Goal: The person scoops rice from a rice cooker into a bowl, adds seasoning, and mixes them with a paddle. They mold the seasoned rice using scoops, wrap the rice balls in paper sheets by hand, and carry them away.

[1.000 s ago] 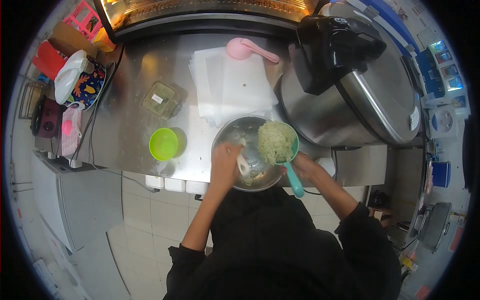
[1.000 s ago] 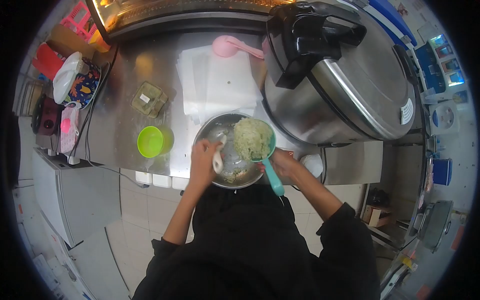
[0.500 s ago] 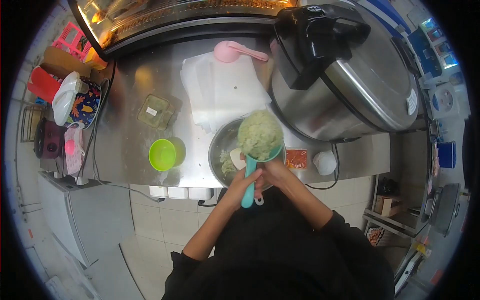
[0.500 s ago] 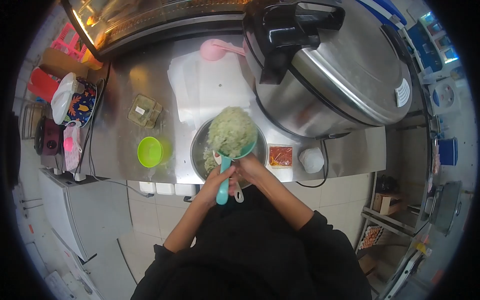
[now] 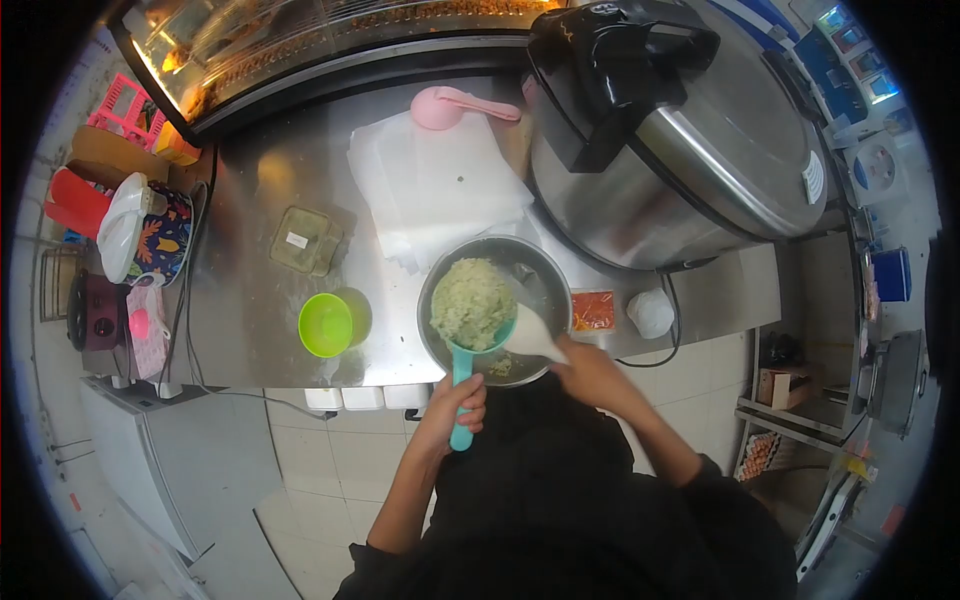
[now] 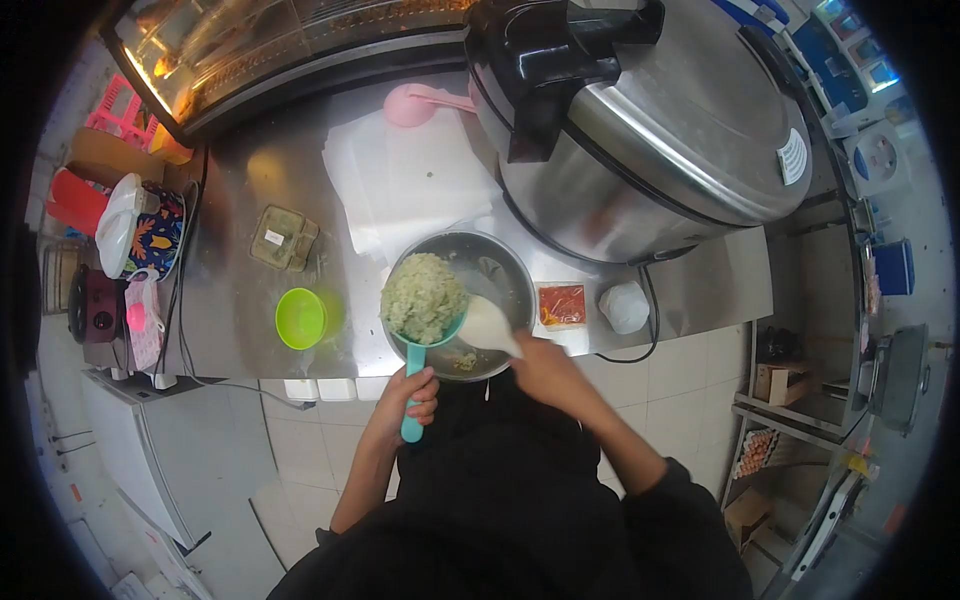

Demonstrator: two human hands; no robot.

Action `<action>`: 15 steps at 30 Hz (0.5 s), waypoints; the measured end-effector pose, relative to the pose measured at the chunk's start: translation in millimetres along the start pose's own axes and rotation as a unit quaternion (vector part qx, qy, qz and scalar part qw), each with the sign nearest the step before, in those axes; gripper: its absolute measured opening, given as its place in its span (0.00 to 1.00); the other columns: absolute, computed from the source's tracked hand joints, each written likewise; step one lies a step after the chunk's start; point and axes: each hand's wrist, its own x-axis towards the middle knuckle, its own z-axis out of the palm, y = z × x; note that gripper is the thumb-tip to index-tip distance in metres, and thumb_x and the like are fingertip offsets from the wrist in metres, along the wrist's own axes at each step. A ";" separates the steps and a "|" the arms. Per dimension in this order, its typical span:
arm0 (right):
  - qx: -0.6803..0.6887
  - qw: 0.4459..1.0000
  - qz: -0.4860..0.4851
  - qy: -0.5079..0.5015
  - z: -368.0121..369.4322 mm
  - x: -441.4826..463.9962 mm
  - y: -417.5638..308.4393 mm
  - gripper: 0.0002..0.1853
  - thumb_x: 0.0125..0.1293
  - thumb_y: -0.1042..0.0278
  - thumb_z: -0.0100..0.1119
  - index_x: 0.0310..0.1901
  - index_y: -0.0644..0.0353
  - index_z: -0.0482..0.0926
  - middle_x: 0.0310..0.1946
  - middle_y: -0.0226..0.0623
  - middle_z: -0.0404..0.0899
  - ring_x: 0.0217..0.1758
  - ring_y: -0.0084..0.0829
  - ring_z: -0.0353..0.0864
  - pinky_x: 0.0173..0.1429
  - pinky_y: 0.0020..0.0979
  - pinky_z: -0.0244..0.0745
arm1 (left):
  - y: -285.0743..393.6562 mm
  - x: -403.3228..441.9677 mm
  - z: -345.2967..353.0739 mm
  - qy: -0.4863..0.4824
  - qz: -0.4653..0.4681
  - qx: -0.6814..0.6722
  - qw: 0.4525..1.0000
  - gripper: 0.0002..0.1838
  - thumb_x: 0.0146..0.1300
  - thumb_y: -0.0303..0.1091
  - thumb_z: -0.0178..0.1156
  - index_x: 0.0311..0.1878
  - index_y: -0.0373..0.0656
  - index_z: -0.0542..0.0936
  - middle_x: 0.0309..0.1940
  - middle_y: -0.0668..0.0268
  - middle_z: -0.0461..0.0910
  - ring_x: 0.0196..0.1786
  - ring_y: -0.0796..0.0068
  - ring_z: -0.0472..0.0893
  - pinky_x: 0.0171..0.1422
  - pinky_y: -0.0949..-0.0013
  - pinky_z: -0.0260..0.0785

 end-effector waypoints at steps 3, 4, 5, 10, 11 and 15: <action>-0.004 0.999 0.023 0.025 -41.9 -28.8 -6.0 0.14 0.59 0.65 0.53 0.44 0.63 0.71 0.30 0.52 0.77 0.35 0.52 0.77 0.39 0.46 0.70 | 3.2 -5.1 -12.3 0.002 -0.001 0.001 1.000 0.07 0.64 0.35 0.49 0.37 0.49 0.61 0.17 0.77 0.58 0.13 0.89 0.57 0.16 0.81 0.53; 0.006 0.996 0.058 0.069 -58.6 -36.3 -27.3 0.13 0.60 0.63 0.54 0.43 0.62 0.72 0.27 0.50 0.77 0.31 0.51 0.77 0.35 0.44 0.69 | 3.2 -5.2 -16.9 0.004 -0.011 0.006 1.000 0.07 0.64 0.34 0.50 0.37 0.49 0.61 0.17 0.77 0.58 0.13 0.89 0.57 0.15 0.82 0.52; 0.017 0.989 0.093 0.115 -65.5 -39.9 -40.6 0.13 0.60 0.61 0.54 0.42 0.60 0.73 0.23 0.48 0.77 0.28 0.50 0.77 0.31 0.42 0.69 | 2.3 -4.4 -19.7 0.005 -0.022 0.012 1.000 0.07 0.64 0.34 0.50 0.37 0.49 0.61 0.17 0.77 0.58 0.13 0.90 0.57 0.15 0.82 0.52; -0.025 0.971 -0.124 0.204 -26.5 -2.1 -27.3 0.12 0.61 0.57 0.53 0.36 0.56 0.71 0.17 0.43 0.74 0.22 0.47 0.75 0.26 0.41 0.67 | -9.2 -2.9 -23.4 -0.044 -0.083 -0.044 0.995 0.07 0.64 0.34 0.50 0.35 0.49 0.62 0.16 0.78 0.58 0.13 0.91 0.57 0.15 0.84 0.50; -0.024 0.970 -0.125 0.205 -22.5 1.8 -22.9 0.12 0.61 0.57 0.53 0.36 0.56 0.71 0.17 0.43 0.74 0.22 0.47 0.75 0.26 0.41 0.67 | -11.0 -4.0 -24.9 -0.066 -0.106 -0.058 0.991 0.06 0.63 0.34 0.50 0.35 0.50 0.62 0.16 0.78 0.58 0.13 0.92 0.57 0.15 0.85 0.49; -0.081 0.965 -0.133 0.212 -11.9 20.7 0.6 0.12 0.61 0.56 0.52 0.37 0.56 0.71 0.18 0.43 0.74 0.23 0.46 0.76 0.26 0.39 0.67 | -16.7 -10.2 -31.8 -0.054 -0.113 -0.032 0.992 0.07 0.63 0.34 0.51 0.34 0.50 0.63 0.16 0.79 0.58 0.13 0.92 0.57 0.14 0.84 0.49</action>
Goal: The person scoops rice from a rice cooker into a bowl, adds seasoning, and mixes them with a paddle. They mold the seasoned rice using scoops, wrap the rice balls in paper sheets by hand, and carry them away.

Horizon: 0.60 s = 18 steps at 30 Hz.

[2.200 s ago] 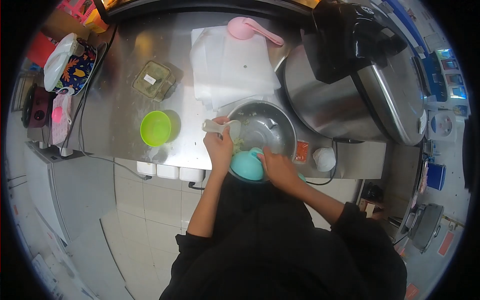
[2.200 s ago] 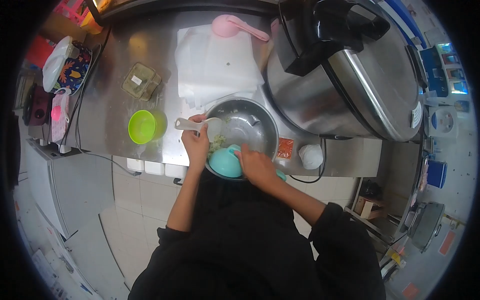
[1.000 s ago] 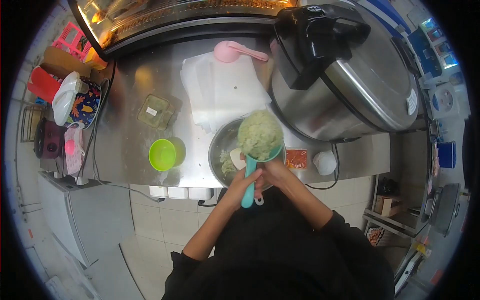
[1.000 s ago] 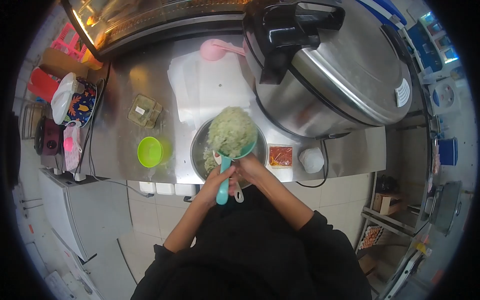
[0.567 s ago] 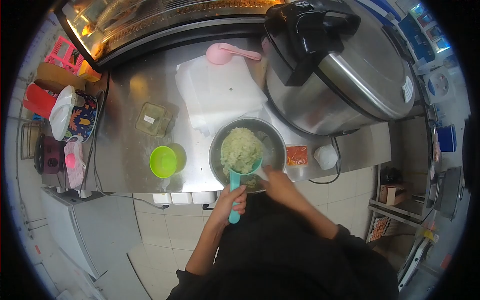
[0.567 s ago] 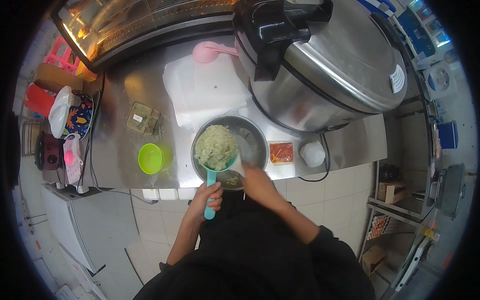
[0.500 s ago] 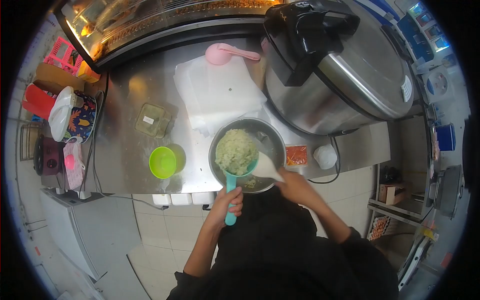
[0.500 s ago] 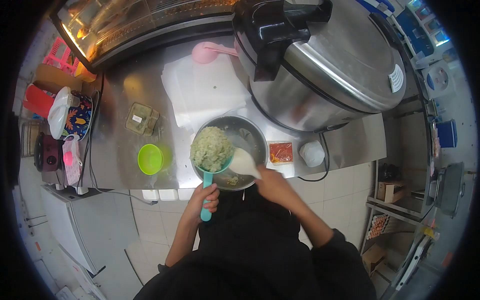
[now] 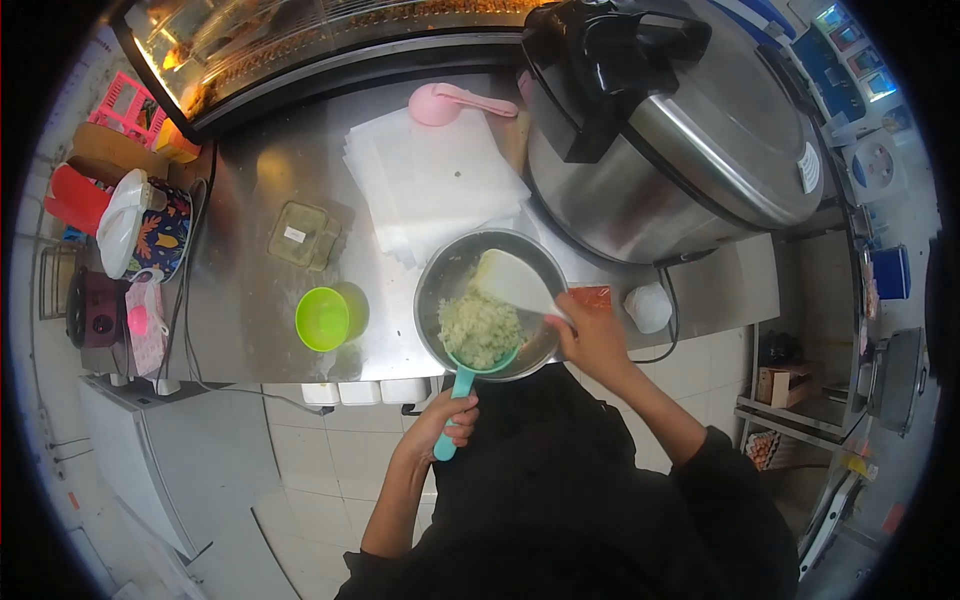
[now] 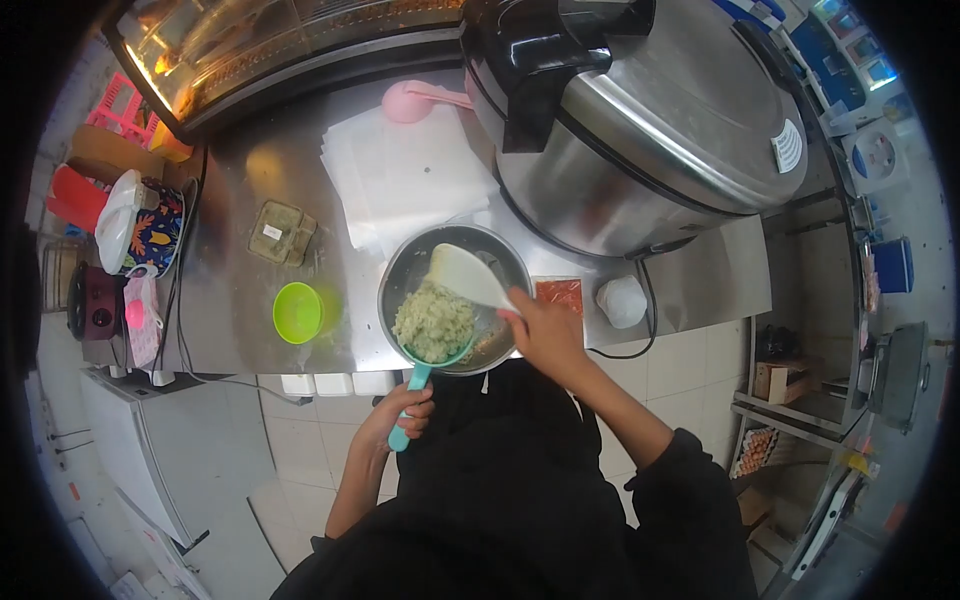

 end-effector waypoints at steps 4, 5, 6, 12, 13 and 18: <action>0.035 0.998 0.046 0.031 1.0 -2.6 16.9 0.13 0.64 0.56 0.48 0.37 0.58 0.72 0.21 0.48 0.74 0.27 0.45 0.77 0.31 0.40 0.68 | 2.3 -9.3 11.2 -0.028 0.001 0.015 0.999 0.07 0.63 0.35 0.52 0.33 0.50 0.63 0.16 0.78 0.59 0.13 0.90 0.57 0.14 0.83 0.50; 0.036 0.998 0.042 0.028 -9.7 -2.4 14.3 0.13 0.64 0.56 0.48 0.37 0.58 0.72 0.21 0.48 0.74 0.27 0.45 0.77 0.31 0.40 0.68 | 3.3 -9.2 12.7 -0.030 0.016 0.016 0.999 0.07 0.62 0.35 0.52 0.33 0.49 0.63 0.16 0.78 0.59 0.13 0.90 0.57 0.14 0.83 0.50; 0.123 0.986 0.109 -0.011 -28.1 2.9 7.2 0.14 0.65 0.56 0.46 0.37 0.59 0.72 0.23 0.49 0.75 0.29 0.46 0.76 0.34 0.41 0.69 | 4.2 -4.6 11.4 -0.028 0.025 0.017 0.999 0.07 0.62 0.35 0.52 0.33 0.49 0.63 0.16 0.78 0.59 0.13 0.90 0.57 0.14 0.83 0.50; 0.084 0.968 0.168 -0.164 7.3 -27.5 -34.6 0.19 0.67 0.51 0.40 0.37 0.61 0.72 0.26 0.57 0.76 0.33 0.58 0.75 0.38 0.52 0.68 | 0.1 16.5 23.0 0.056 0.059 0.025 0.996 0.06 0.61 0.31 0.51 0.33 0.48 0.63 0.16 0.77 0.60 0.13 0.89 0.58 0.15 0.82 0.52; 0.059 0.970 0.182 -0.152 16.1 -34.9 -37.7 0.20 0.67 0.50 0.39 0.36 0.60 0.71 0.24 0.59 0.75 0.33 0.60 0.75 0.37 0.55 0.67 | 1.1 18.8 24.0 0.076 0.055 0.042 0.995 0.06 0.60 0.30 0.51 0.33 0.47 0.63 0.16 0.76 0.60 0.13 0.89 0.58 0.15 0.81 0.53; 0.037 0.968 0.188 -0.162 9.5 -36.7 -17.2 0.20 0.67 0.50 0.40 0.38 0.60 0.72 0.23 0.56 0.75 0.30 0.57 0.75 0.35 0.53 0.68 | 4.7 22.8 27.8 0.094 0.062 0.092 0.989 0.06 0.59 0.28 0.50 0.34 0.46 0.62 0.16 0.76 0.61 0.14 0.88 0.59 0.16 0.81 0.55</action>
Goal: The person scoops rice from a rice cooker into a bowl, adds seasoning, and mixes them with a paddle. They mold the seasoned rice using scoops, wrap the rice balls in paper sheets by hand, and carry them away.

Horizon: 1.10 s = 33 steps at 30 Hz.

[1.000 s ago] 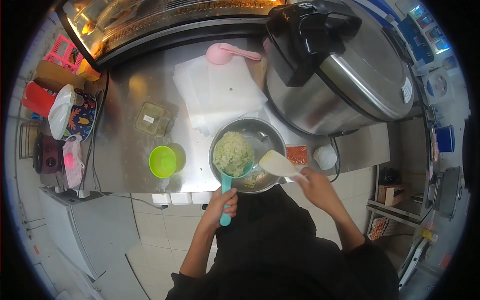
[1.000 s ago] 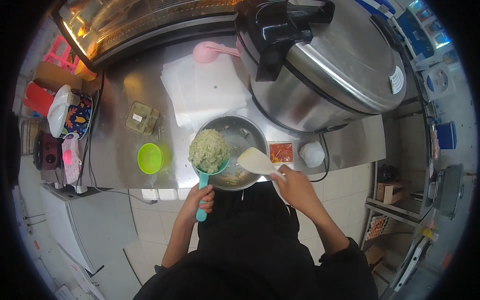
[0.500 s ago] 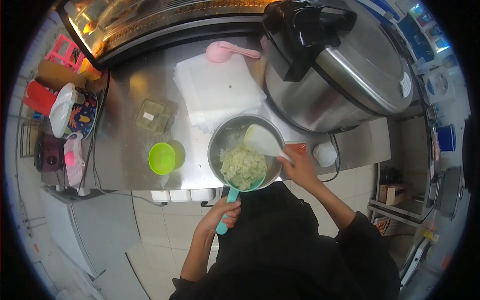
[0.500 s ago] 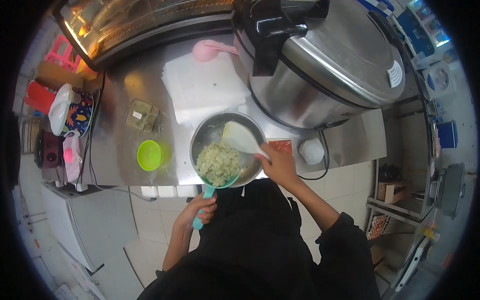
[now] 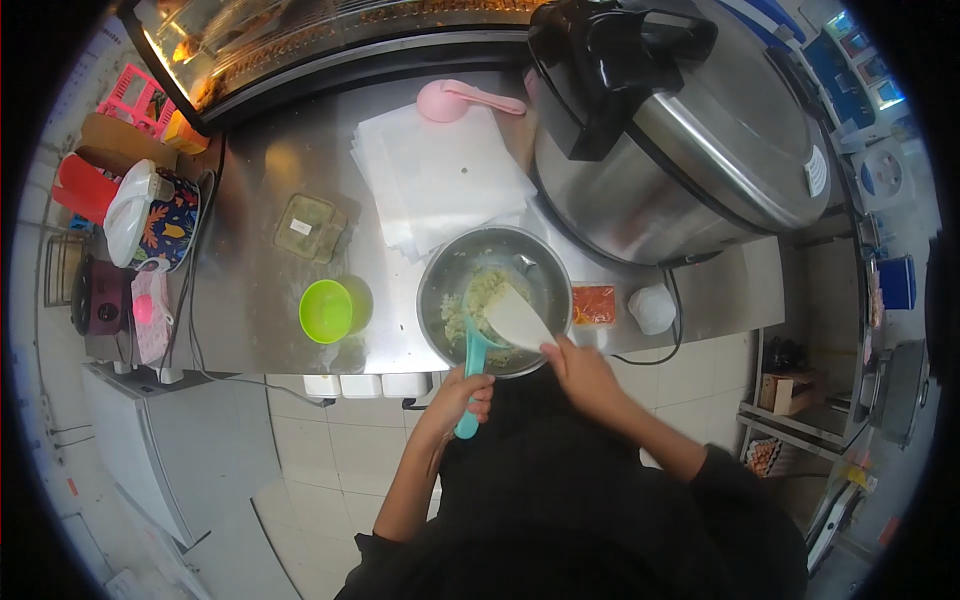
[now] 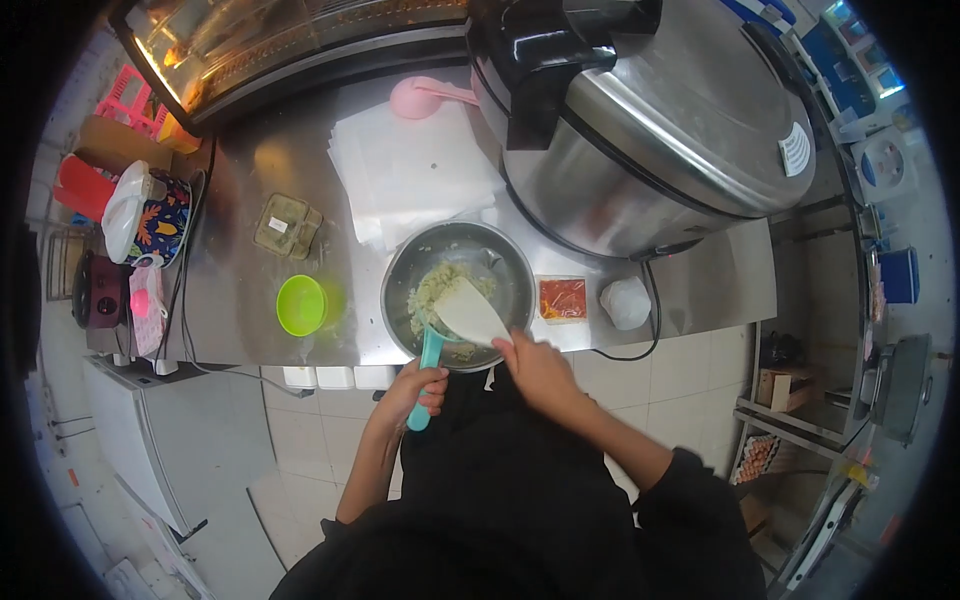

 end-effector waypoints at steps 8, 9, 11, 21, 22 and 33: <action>-0.047 0.940 -0.290 0.173 -51.6 8.5 -37.1 0.18 0.53 0.51 0.63 0.24 0.58 0.73 0.14 0.37 0.71 0.17 0.38 0.73 0.20 0.34 0.65 | 5.4 4.6 -4.1 -0.013 0.012 -0.063 0.998 0.05 0.60 0.28 0.49 0.35 0.46 0.62 0.17 0.76 0.61 0.14 0.88 0.59 0.16 0.81 0.56; -0.061 0.943 -0.274 0.178 -43.6 15.8 -35.8 0.18 0.53 0.50 0.62 0.24 0.58 0.72 0.14 0.37 0.72 0.18 0.39 0.73 0.23 0.35 0.66 | 5.8 3.6 -3.1 -0.014 0.013 -0.061 0.998 0.05 0.60 0.28 0.49 0.35 0.46 0.62 0.17 0.76 0.61 0.14 0.88 0.59 0.16 0.81 0.56; -0.073 0.945 -0.260 0.182 -43.0 25.5 -35.7 0.19 0.53 0.48 0.61 0.24 0.58 0.72 0.14 0.37 0.72 0.19 0.40 0.74 0.26 0.36 0.67 | 4.4 -1.3 -1.8 -0.018 -0.005 -0.021 1.000 0.06 0.60 0.28 0.50 0.35 0.46 0.62 0.17 0.76 0.61 0.14 0.89 0.59 0.16 0.81 0.56; 0.000 0.991 -0.101 0.084 -40.3 52.0 -8.9 0.25 0.59 0.42 0.51 0.28 0.61 0.75 0.25 0.48 0.76 0.33 0.48 0.76 0.37 0.42 0.67 | -1.4 -12.9 -11.1 -0.064 -0.038 -0.020 0.997 0.07 0.59 0.29 0.51 0.32 0.47 0.62 0.16 0.77 0.61 0.13 0.90 0.59 0.15 0.82 0.55; -0.024 0.993 -0.094 0.072 -41.9 52.8 -6.0 0.25 0.59 0.43 0.50 0.28 0.62 0.76 0.26 0.48 0.77 0.34 0.48 0.76 0.38 0.42 0.67 | -5.2 -11.2 -13.4 -0.062 -0.040 -0.027 0.997 0.07 0.59 0.30 0.51 0.32 0.48 0.62 0.16 0.77 0.61 0.13 0.90 0.59 0.15 0.82 0.54; 0.029 0.997 -0.062 -0.024 -15.7 11.7 -37.0 0.26 0.65 0.44 0.42 0.33 0.63 0.76 0.24 0.52 0.76 0.33 0.53 0.77 0.39 0.46 0.69 | -5.3 2.3 -11.6 0.017 0.007 -0.028 0.999 0.07 0.58 0.28 0.51 0.31 0.47 0.62 0.16 0.77 0.61 0.14 0.89 0.59 0.16 0.81 0.55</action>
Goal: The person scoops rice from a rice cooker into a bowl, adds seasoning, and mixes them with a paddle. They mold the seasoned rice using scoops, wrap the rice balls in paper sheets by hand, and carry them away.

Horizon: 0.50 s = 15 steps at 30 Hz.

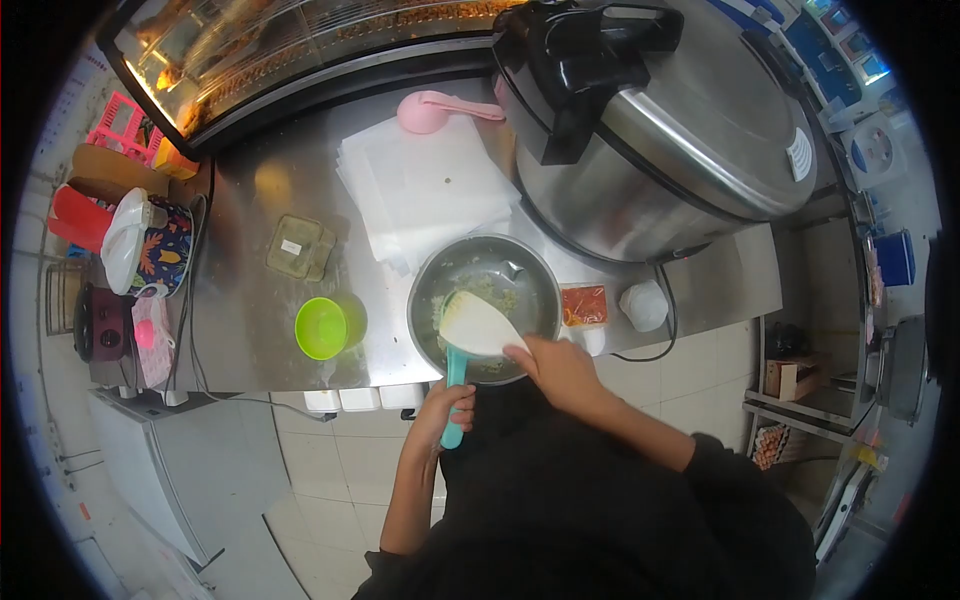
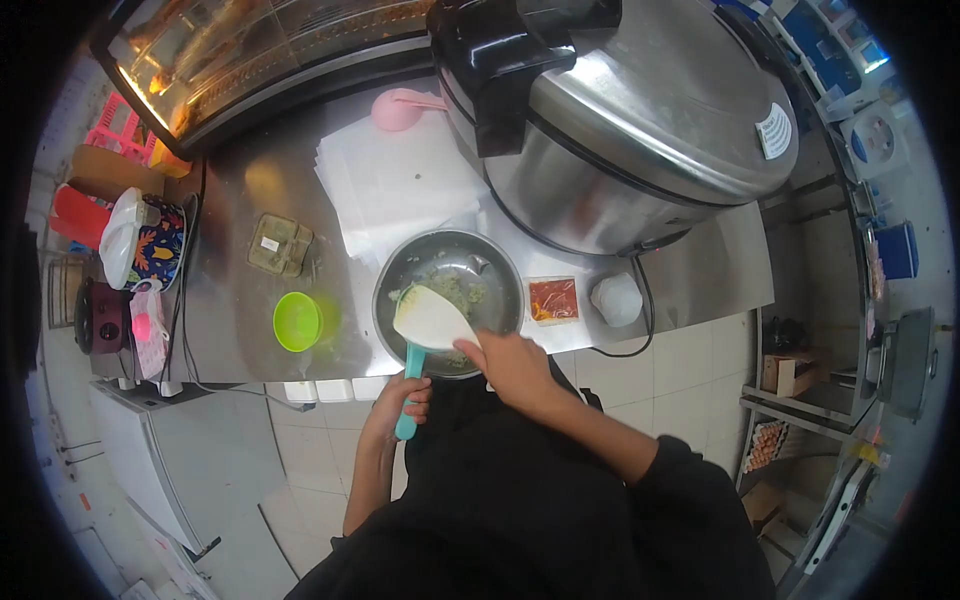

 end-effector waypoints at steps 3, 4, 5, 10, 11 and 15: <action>-0.066 0.994 0.070 -0.040 3.6 -6.6 3.1 0.24 0.67 0.49 0.40 0.34 0.64 0.76 0.27 0.52 0.77 0.34 0.50 0.77 0.36 0.42 0.68 | -1.0 6.4 -1.4 -0.008 -0.004 -0.035 0.999 0.07 0.58 0.28 0.51 0.32 0.47 0.62 0.16 0.77 0.61 0.14 0.89 0.59 0.16 0.81 0.54; -0.010 0.999 0.028 -0.042 4.3 -2.0 11.4 0.23 0.67 0.50 0.40 0.34 0.64 0.76 0.27 0.52 0.77 0.33 0.49 0.77 0.36 0.42 0.68 | -7.3 12.6 -5.0 -0.021 -0.014 -0.055 0.998 0.07 0.58 0.28 0.51 0.33 0.47 0.62 0.16 0.77 0.61 0.14 0.89 0.59 0.16 0.81 0.54; 0.047 0.998 -0.014 -0.043 4.6 2.3 19.8 0.23 0.67 0.51 0.40 0.35 0.65 0.76 0.26 0.52 0.77 0.32 0.47 0.78 0.36 0.41 0.68 | -11.4 15.2 -7.1 -0.033 -0.024 -0.073 0.996 0.07 0.58 0.28 0.51 0.34 0.47 0.63 0.16 0.77 0.61 0.14 0.89 0.59 0.16 0.81 0.54; 0.193 0.981 -0.008 -0.007 6.8 42.8 55.3 0.27 0.68 0.49 0.38 0.32 0.69 0.75 0.22 0.53 0.75 0.28 0.51 0.74 0.34 0.43 0.67 | -3.0 5.9 2.6 -0.002 0.022 -0.043 0.999 0.07 0.58 0.28 0.50 0.36 0.46 0.62 0.17 0.75 0.60 0.14 0.88 0.59 0.16 0.80 0.55; 0.189 0.981 -0.010 -0.038 12.7 47.2 61.4 0.27 0.69 0.50 0.37 0.31 0.70 0.74 0.22 0.54 0.75 0.27 0.51 0.73 0.34 0.43 0.67 | -1.3 6.2 6.9 0.028 0.036 0.005 0.999 0.07 0.58 0.28 0.50 0.36 0.46 0.62 0.17 0.75 0.60 0.14 0.88 0.59 0.16 0.80 0.56; 0.098 0.993 -0.048 0.034 39.6 24.9 33.8 0.26 0.69 0.50 0.37 0.30 0.69 0.73 0.22 0.54 0.74 0.27 0.54 0.73 0.34 0.44 0.66 | 0.9 11.8 9.2 0.053 0.038 0.052 0.996 0.06 0.58 0.28 0.49 0.35 0.46 0.62 0.17 0.74 0.60 0.14 0.87 0.59 0.16 0.79 0.57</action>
